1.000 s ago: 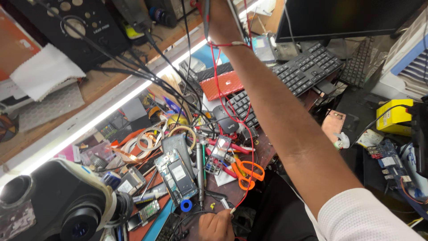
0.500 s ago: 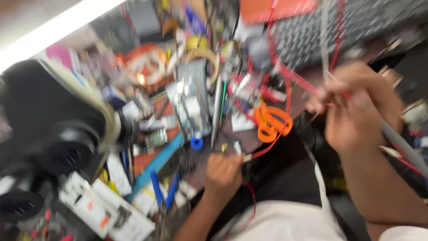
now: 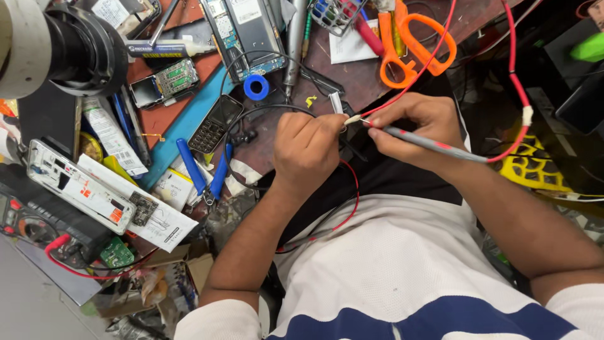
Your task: The person sits at a cluttered electronics repair bench and holds multimeter test probes against a small circuit board and its attached cable, repositioning the probe tips on different contact points. Near the end, a component on the board lights up as the probes stay in contact, and the person lifts the board and cable to view it.
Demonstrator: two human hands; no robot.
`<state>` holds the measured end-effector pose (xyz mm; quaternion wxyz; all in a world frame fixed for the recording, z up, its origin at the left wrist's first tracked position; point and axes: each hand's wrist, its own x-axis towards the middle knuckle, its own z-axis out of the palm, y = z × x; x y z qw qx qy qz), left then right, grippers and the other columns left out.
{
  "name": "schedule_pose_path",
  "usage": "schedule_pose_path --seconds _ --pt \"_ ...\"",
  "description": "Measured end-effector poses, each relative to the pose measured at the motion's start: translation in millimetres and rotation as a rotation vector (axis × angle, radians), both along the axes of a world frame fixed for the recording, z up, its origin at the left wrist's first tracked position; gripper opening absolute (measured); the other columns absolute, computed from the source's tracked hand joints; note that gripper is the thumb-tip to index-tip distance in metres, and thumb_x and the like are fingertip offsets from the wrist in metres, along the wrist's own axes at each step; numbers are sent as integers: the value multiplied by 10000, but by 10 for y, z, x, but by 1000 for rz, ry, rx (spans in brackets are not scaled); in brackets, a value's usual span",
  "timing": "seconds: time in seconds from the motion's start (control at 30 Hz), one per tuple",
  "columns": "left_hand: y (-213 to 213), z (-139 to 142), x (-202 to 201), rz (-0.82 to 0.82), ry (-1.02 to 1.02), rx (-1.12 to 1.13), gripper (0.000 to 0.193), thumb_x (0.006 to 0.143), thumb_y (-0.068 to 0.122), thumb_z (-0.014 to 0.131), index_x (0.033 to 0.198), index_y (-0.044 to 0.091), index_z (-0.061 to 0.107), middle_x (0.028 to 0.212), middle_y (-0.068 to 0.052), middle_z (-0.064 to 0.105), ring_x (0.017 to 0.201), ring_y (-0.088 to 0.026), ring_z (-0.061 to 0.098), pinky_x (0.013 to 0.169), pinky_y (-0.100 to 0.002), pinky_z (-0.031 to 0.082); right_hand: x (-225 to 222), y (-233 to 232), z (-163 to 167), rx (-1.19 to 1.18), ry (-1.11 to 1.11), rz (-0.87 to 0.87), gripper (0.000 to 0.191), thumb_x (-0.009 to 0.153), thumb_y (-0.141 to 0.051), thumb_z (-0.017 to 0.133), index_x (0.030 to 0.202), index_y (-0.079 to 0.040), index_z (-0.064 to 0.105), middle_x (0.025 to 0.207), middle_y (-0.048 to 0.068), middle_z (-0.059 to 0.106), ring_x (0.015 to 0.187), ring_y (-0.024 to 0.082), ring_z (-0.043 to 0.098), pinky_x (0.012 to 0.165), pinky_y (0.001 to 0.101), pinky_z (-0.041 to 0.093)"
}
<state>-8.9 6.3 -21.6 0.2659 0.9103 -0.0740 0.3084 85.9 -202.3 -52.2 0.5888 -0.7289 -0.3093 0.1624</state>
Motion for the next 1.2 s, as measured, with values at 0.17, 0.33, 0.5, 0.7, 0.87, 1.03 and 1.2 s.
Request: schedule_pose_path --seconds 0.17,0.33,0.5,0.7,0.87,1.03,1.2 --pt "11 -14 -10 -3 16 -13 232 828 -66 716 1010 74 683 858 -21 662 783 -229 594 740 -395 447 28 178 85 98 -125 67 156 838 11 839 950 3 730 986 115 752 884 165 729 792 264 574" --pt "34 -24 -17 -14 36 -39 201 850 -57 747 995 68 686 859 -20 668 770 -227 589 743 -393 440 27 220 107 91 -246 62 161 835 -18 864 941 -15 742 983 92 757 913 187 729 804 270 564" --pt "36 -29 -39 1 40 -54 202 850 -63 771 996 64 712 833 -18 645 762 -228 582 744 -387 441 29 219 68 76 -268 68 136 859 -48 869 933 -43 754 958 55 767 897 162 731 779 243 541" --pt "51 -51 -35 8 36 -38 188 862 -58 779 995 64 724 844 -16 651 766 -227 582 745 -385 439 48 236 73 76 -309 77 137 856 -58 865 937 -45 755 962 59 769 895 164 742 835 273 546" --pt "54 -45 -48 0 50 -15 190 874 -40 785 1013 70 718 867 -11 661 773 -224 581 754 -385 438 46 238 53 90 -308 84 136 866 -59 865 942 -45 755 965 62 770 904 163 746 814 258 548" --pt "49 -35 -50 4 48 16 195 880 -27 789 1030 70 712 875 -11 665 781 -219 584 761 -384 442 39 243 56 109 -263 85 134 865 -52 862 946 -40 755 960 66 767 896 166 737 796 253 546" --pt "40 -11 -41 0 41 33 201 876 -31 788 1034 65 709 884 -14 677 780 -217 583 754 -383 445 35 265 85 130 -243 84 139 861 -44 863 941 -35 750 953 65 759 892 168 730 792 261 545"
